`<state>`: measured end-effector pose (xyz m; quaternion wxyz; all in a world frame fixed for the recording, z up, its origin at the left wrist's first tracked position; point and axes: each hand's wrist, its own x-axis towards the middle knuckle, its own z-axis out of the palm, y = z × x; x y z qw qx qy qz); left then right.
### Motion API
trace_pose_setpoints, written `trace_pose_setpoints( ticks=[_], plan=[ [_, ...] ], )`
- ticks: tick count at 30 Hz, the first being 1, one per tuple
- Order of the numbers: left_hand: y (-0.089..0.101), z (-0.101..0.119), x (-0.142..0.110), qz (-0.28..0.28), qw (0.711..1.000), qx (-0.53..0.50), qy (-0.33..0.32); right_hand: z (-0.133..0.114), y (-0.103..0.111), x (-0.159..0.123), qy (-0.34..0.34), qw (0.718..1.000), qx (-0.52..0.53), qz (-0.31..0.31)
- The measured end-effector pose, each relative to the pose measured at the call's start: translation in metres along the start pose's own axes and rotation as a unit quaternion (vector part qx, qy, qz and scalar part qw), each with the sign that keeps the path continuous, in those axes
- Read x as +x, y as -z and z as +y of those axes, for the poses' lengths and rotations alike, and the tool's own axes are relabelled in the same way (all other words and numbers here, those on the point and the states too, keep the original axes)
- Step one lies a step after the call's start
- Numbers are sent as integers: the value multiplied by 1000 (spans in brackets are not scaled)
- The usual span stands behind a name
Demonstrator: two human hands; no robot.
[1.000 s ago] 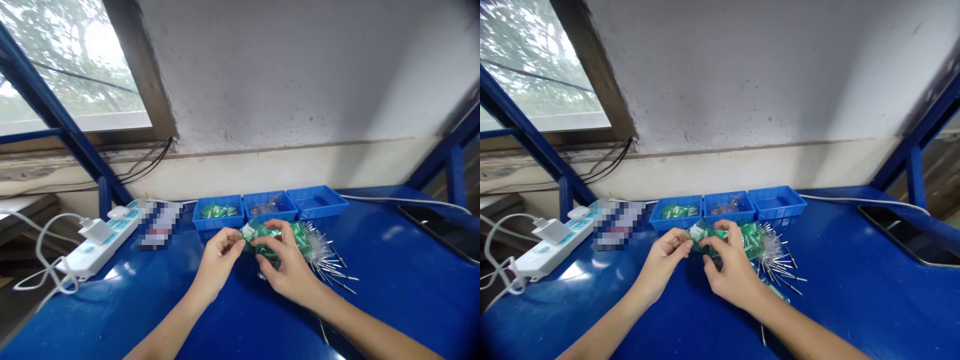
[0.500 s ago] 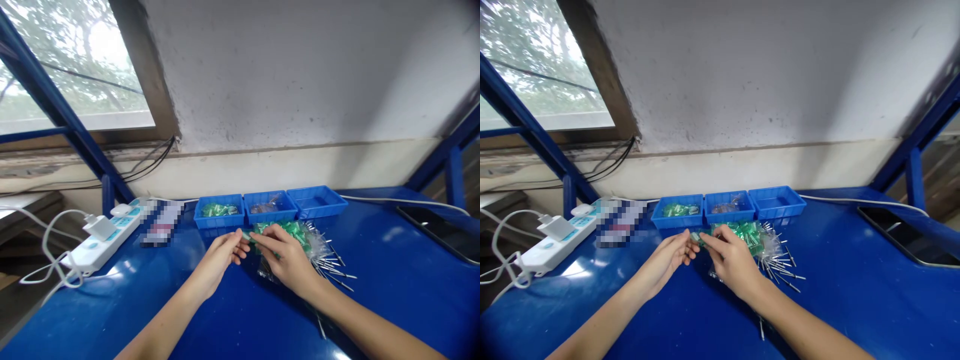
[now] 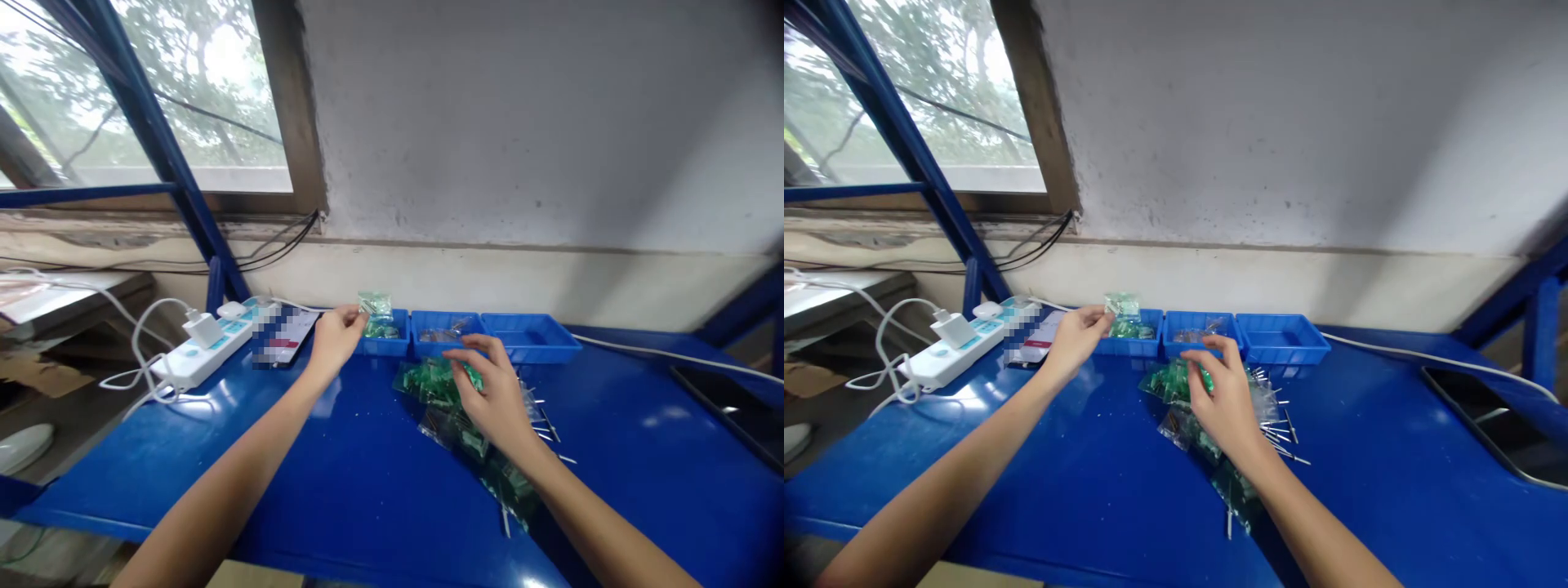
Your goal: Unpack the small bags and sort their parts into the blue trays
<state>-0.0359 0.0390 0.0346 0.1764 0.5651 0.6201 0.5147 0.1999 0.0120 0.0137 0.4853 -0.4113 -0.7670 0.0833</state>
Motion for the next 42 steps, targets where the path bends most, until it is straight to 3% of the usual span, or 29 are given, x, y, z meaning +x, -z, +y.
trace_pose_setpoints(
  ticks=[3, 4, 6, 9, 12, 15, 21, 27, 31, 33, 37, 40, 42],
  plan=[
    [-9, 6, -9, 48, 984, 140, -102, 2, 8, 6, -36, 999, -11, 9],
    [-15, 9, -20, 19, 979, 153, -136, 2, 10, 7, -41, 999, -13, 12],
    [-28, 13, -47, -99, 962, 179, -183, 0, 12, 9, -43, 999, -16, 15],
    [-40, 16, -80, -237, 925, 207, -212, -3, 13, 9, -34, 999, -18, 8],
    [-42, 18, -89, -318, 901, 193, -223, -5, 11, 8, -26, 999, -15, -22],
    [-39, 17, -85, -359, 891, 182, -208, -5, 8, 6, -18, 998, -13, -58],
    [-38, 13, -81, -351, 904, 159, -185, -7, 3, 2, -5, 994, -17, -104],
    [-38, 7, -70, -296, 950, 22, -94, -8, 0, 0, -13, 990, -6, -141],
    [-37, 10, -64, -242, 967, -53, -63, -7, -6, -1, -117, 974, 70, -183],
    [-37, 12, -64, -204, 973, -73, -78, -8, -8, 0, -193, 951, 149, -190],
    [-35, 13, -67, -131, 973, -42, -188, -16, -8, 1, -294, 886, 296, -203],
    [-33, 12, -69, -147, 956, 1, -252, -21, -7, 1, -318, 855, 354, -208],
    [-33, 12, -70, -162, 948, 26, -272, -21, -8, 1, -316, 858, 359, -189]
  ],
)
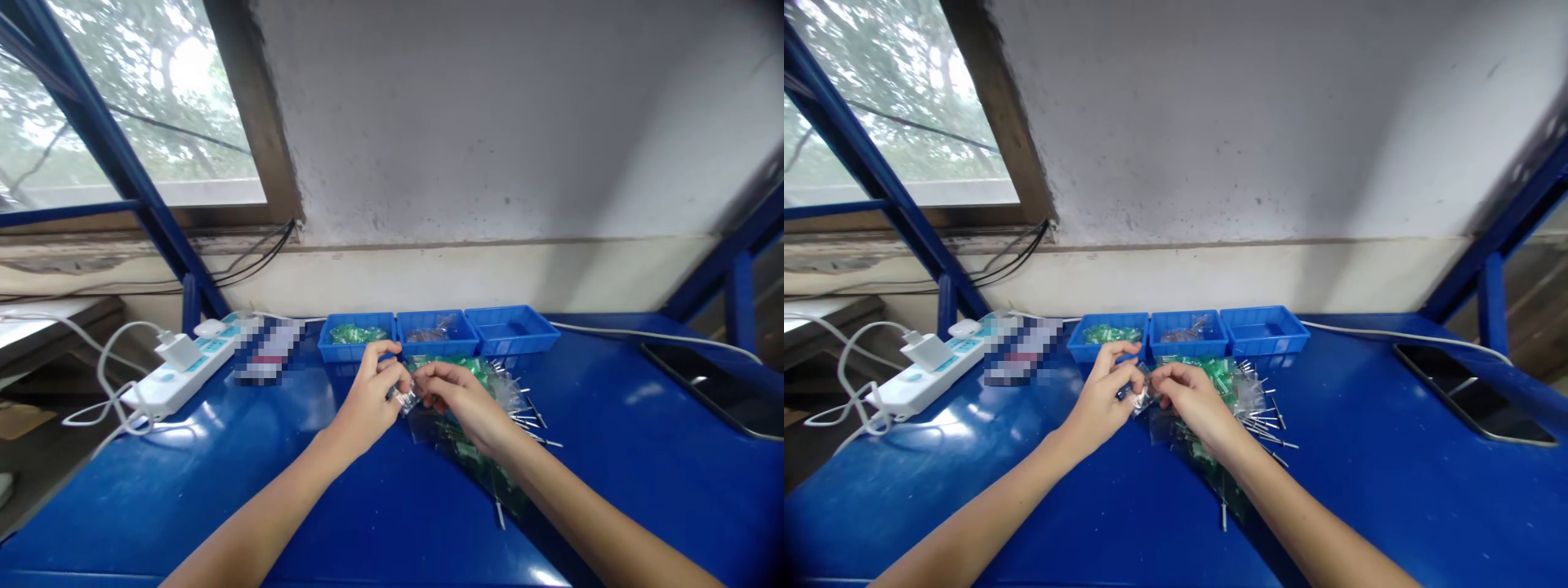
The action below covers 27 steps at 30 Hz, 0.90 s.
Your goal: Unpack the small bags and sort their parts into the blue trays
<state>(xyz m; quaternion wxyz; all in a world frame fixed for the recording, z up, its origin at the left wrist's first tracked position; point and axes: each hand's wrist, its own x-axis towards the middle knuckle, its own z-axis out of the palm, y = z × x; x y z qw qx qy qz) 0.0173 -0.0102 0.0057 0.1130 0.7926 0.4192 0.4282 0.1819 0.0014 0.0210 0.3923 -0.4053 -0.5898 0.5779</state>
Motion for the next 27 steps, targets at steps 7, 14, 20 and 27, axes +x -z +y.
trace_pose_setpoints(
  ticks=[7, 14, 20, 27],
  plan=[
    [3, 3, 3, -13, 997, 14, 76, 9, 4, 5, 111, 982, -104, 113],
    [7, -6, 10, -6, 910, -303, 281, 9, -1, -5, 336, 886, -294, 127],
    [4, -3, 8, 52, 977, -146, 150, 10, -1, -4, 284, 895, -309, 148],
    [-1, 8, 2, 13, 996, 56, -75, 8, 4, 6, 77, 990, -77, 92]
  ],
)
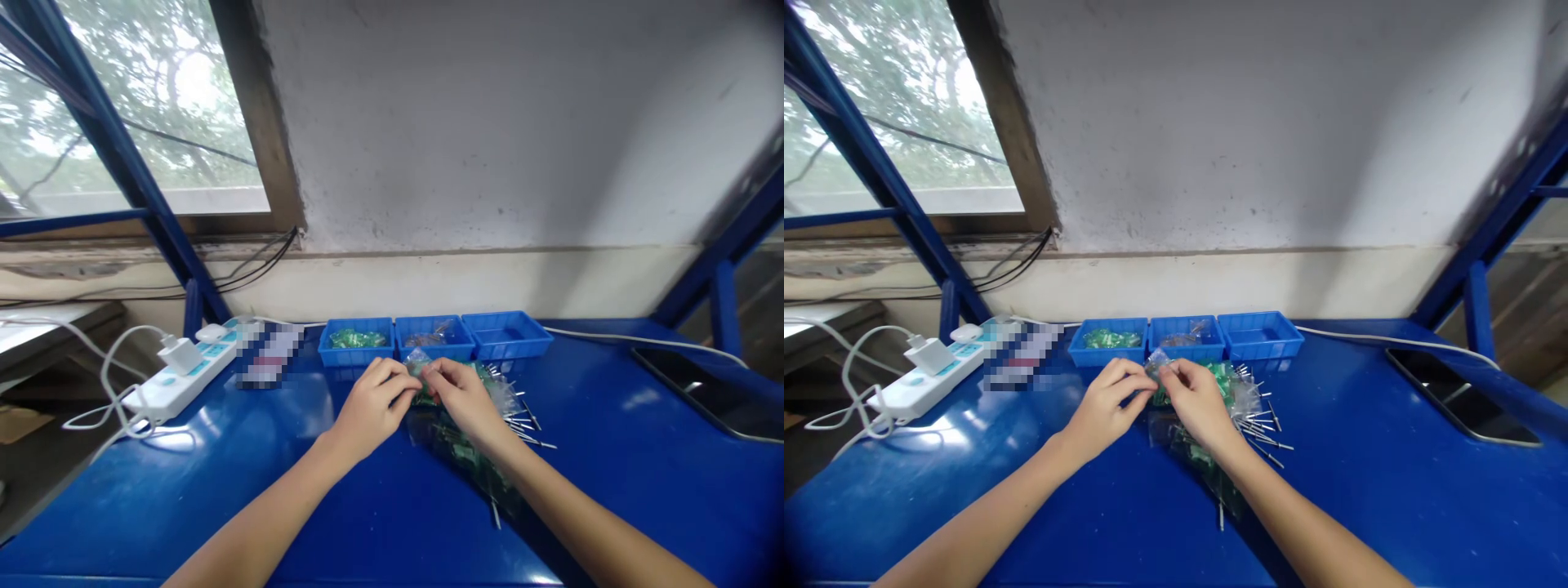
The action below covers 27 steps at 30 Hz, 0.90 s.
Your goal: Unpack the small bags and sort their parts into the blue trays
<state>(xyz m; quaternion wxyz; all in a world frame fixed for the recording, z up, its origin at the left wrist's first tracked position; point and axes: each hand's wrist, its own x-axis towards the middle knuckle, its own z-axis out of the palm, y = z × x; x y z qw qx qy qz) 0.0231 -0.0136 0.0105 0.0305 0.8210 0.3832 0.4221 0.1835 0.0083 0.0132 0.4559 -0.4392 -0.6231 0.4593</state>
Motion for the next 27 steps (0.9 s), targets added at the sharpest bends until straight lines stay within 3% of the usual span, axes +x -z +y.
trace_pose_setpoints(
  ticks=[3, 5, 8, 10, 11, 13, 15, 17, 19, 22, 27],
  plan=[
    [-2, 2, -1, -77, 994, 3, 81, 1, 12, 11, -42, 990, 118, 66],
    [-3, 1, -4, -148, 979, 9, 141, -3, 28, 22, -19, 969, 182, 165],
    [-3, 1, -8, -232, 955, 34, 180, -15, 57, 36, 131, 904, 164, 374],
    [-3, 2, -10, -255, 945, 49, 199, -22, 70, 41, 245, 844, 53, 474],
    [-3, 3, -10, -261, 941, 53, 210, -24, 72, 43, 290, 820, -21, 493],
    [-2, 5, -9, -272, 933, 59, 226, -23, 70, 43, 335, 804, -190, 453],
    [-1, 6, -7, -285, 927, 62, 234, -14, 60, 41, 331, 814, -346, 329],
    [0, 6, -5, -296, 922, 69, 240, -1, 46, 35, 295, 826, -439, 197],
    [1, 4, -4, -301, 918, 80, 245, 8, 33, 27, 260, 841, -462, 112],
    [3, -2, -3, -295, 920, 84, 242, 10, 19, 14, 223, 876, -426, 35],
    [4, -12, -4, -215, 953, 48, 208, 4, 6, 5, 155, 920, -348, -95]
  ],
)
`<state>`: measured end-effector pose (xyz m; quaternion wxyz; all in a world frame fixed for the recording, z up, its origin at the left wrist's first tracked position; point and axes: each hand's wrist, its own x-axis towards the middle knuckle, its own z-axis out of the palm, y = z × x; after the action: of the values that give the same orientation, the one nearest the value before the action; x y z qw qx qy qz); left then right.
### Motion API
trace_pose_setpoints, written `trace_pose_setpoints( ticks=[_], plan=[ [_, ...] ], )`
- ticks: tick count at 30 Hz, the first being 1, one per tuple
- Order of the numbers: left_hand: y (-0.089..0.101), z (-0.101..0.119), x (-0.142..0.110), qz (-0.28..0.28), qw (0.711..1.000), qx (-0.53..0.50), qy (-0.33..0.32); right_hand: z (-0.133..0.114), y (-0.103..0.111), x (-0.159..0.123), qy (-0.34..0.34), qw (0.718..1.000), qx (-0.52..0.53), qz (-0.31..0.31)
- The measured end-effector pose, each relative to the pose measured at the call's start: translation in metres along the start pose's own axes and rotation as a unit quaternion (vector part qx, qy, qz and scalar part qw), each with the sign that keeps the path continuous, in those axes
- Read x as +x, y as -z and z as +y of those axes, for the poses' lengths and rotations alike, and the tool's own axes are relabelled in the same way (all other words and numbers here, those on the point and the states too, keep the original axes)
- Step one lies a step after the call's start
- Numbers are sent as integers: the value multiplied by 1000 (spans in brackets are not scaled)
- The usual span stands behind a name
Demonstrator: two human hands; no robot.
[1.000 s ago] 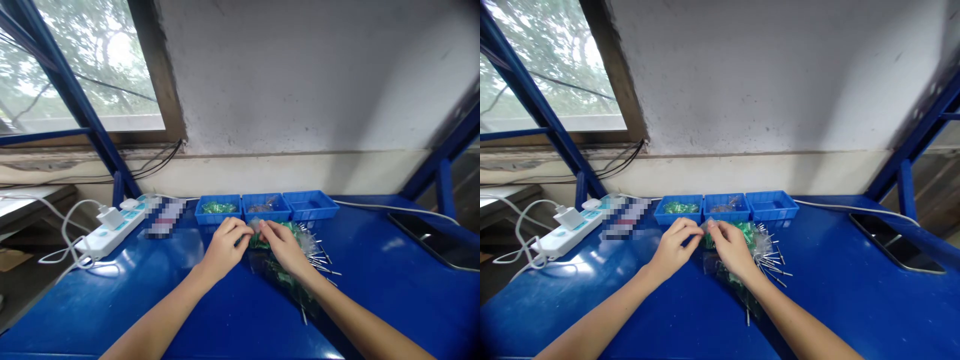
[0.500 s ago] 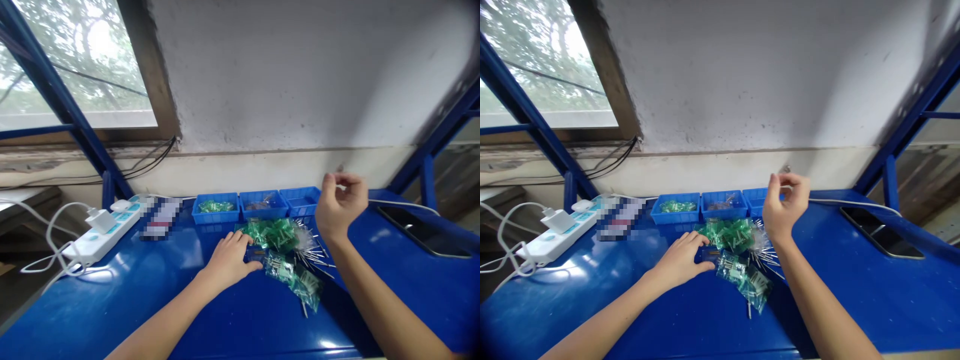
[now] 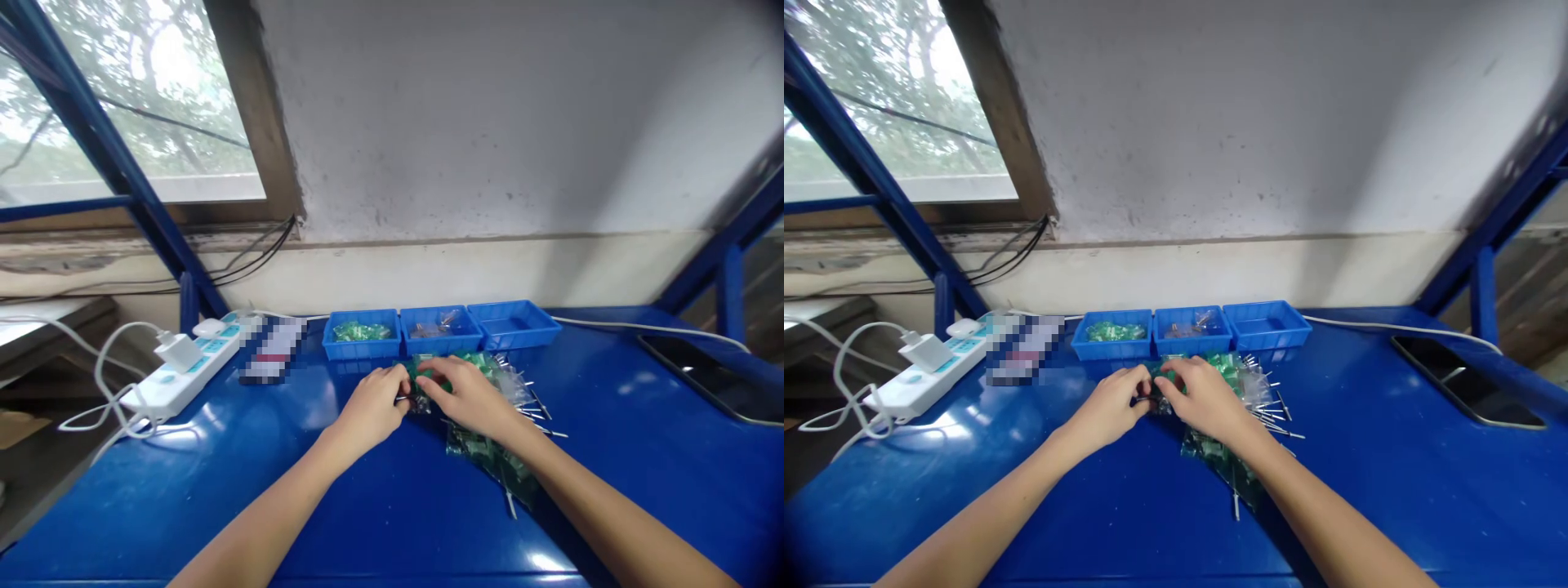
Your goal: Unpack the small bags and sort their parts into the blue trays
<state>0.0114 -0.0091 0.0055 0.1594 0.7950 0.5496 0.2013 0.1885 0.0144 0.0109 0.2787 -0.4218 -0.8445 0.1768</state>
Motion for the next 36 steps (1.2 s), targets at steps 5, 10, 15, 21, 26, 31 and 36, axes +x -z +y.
trace_pose_setpoints(
  ticks=[5, 10, 15, 21, 26, 31, 36],
  plan=[
    [5, 3, 0, 115, 987, -48, -105, -4, 3, 1, -48, 988, 135, -53],
    [11, 12, -2, 141, 976, -79, -148, -5, 2, 1, -110, 917, 383, -36],
    [8, 9, 1, 165, 972, -156, -59, 1, -7, 3, -109, 898, 413, 103],
    [7, 2, 6, 25, 902, -408, 140, -2, -4, 0, -50, 946, 262, 182],
    [5, 7, 7, 39, 858, -497, 126, -11, -6, -7, 88, 968, 106, 209],
    [5, 7, 9, 152, 872, -453, 108, -11, -13, -6, -9, 976, 118, 183],
    [4, 9, 9, 167, 862, -466, 108, -11, -14, -1, -145, 929, 330, 85]
  ],
)
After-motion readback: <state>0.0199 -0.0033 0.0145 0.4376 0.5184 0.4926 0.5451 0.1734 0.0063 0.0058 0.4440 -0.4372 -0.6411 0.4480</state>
